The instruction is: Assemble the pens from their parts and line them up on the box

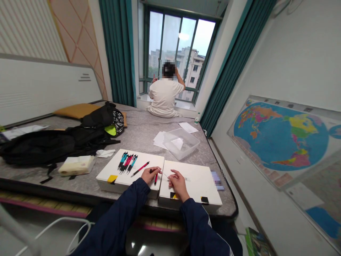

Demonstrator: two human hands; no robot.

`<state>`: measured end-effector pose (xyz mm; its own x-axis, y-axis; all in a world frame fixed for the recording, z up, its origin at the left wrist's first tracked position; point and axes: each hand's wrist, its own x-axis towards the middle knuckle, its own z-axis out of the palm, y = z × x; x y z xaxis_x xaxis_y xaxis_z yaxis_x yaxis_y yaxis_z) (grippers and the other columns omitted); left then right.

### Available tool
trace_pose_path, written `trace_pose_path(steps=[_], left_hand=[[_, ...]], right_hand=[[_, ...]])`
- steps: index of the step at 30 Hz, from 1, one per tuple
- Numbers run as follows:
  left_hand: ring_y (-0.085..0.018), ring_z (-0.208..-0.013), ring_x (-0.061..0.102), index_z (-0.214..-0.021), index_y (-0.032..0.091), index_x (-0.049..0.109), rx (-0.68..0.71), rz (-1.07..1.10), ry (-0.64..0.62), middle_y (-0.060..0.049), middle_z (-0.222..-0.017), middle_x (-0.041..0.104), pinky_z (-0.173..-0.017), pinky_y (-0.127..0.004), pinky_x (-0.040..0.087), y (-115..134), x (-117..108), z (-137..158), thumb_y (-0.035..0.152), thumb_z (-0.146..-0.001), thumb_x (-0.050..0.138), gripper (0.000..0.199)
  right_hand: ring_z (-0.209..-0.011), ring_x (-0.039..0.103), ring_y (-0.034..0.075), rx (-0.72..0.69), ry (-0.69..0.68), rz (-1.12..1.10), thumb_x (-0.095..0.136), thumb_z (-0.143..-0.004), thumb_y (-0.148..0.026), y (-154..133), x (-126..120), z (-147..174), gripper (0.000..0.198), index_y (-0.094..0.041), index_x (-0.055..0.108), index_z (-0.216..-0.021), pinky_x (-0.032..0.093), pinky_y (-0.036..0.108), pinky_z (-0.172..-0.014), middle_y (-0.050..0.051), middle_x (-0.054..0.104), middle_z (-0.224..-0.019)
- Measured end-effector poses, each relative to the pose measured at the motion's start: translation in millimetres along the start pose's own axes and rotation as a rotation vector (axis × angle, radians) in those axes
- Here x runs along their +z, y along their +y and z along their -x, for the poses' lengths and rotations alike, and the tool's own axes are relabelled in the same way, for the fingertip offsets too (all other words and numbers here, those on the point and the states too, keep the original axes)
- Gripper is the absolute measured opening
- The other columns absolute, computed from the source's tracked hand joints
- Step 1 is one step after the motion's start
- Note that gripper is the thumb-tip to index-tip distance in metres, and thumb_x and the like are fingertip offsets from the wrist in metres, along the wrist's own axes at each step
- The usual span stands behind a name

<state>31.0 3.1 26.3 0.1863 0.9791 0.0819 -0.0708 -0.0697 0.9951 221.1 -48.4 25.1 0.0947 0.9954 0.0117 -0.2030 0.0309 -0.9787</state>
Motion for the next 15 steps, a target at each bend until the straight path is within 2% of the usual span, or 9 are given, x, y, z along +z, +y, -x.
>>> trace_pose_path(steps=[4, 9, 12, 15], left_hand=[[-0.004, -0.037, 0.037, -0.083, 0.009, 0.072, -0.005, 0.048, 0.017, -0.011, -0.079, 0.072, -0.038, -0.021, 0.025, 3.3, -1.5, 0.3, 0.054, -0.071, 0.07, 0.046], [-0.004, -0.035, 0.036, -0.091, 0.009, 0.067, -0.023, 0.14, 0.093, -0.011, -0.078, 0.072, -0.038, -0.021, 0.026, 2.7, -1.6, -0.4, 0.055, -0.067, 0.073, 0.052], [-0.004, -0.036, 0.037, -0.09, 0.009, 0.067, -0.031, 0.14, 0.065, -0.012, -0.079, 0.073, -0.038, -0.021, 0.026, 1.4, -1.3, -0.2, 0.055, -0.067, 0.073, 0.052], [-0.004, -0.036, 0.038, -0.09, 0.008, 0.067, -0.031, 0.112, 0.024, -0.013, -0.08, 0.073, -0.037, -0.021, 0.026, 3.2, -0.8, 1.1, 0.054, -0.068, 0.072, 0.051]], right_hand=[[-0.049, 0.057, 0.01, 0.022, -0.002, 0.077, 0.074, -0.068, -0.038, 2.2, -0.2, -0.9, 0.038, -0.013, 0.065, -0.094, 0.049, 0.023, -0.045, 0.003, 0.065, -0.073], [-0.049, 0.055, 0.01, 0.033, 0.013, 0.067, 0.075, -0.066, -0.04, 3.2, -1.9, -1.2, 0.039, -0.012, 0.067, -0.091, 0.046, 0.022, -0.045, 0.003, 0.065, -0.069], [-0.047, 0.053, 0.01, 0.03, 0.012, 0.102, 0.075, -0.067, -0.042, 4.6, -0.6, -1.3, 0.039, -0.011, 0.069, -0.089, 0.044, 0.022, -0.044, 0.0, 0.06, -0.057], [-0.046, 0.052, 0.011, 0.006, 0.05, 0.118, 0.074, -0.068, -0.045, 5.6, -0.6, -2.0, 0.038, -0.011, 0.07, -0.086, 0.043, 0.022, -0.044, 0.001, 0.059, -0.056]])
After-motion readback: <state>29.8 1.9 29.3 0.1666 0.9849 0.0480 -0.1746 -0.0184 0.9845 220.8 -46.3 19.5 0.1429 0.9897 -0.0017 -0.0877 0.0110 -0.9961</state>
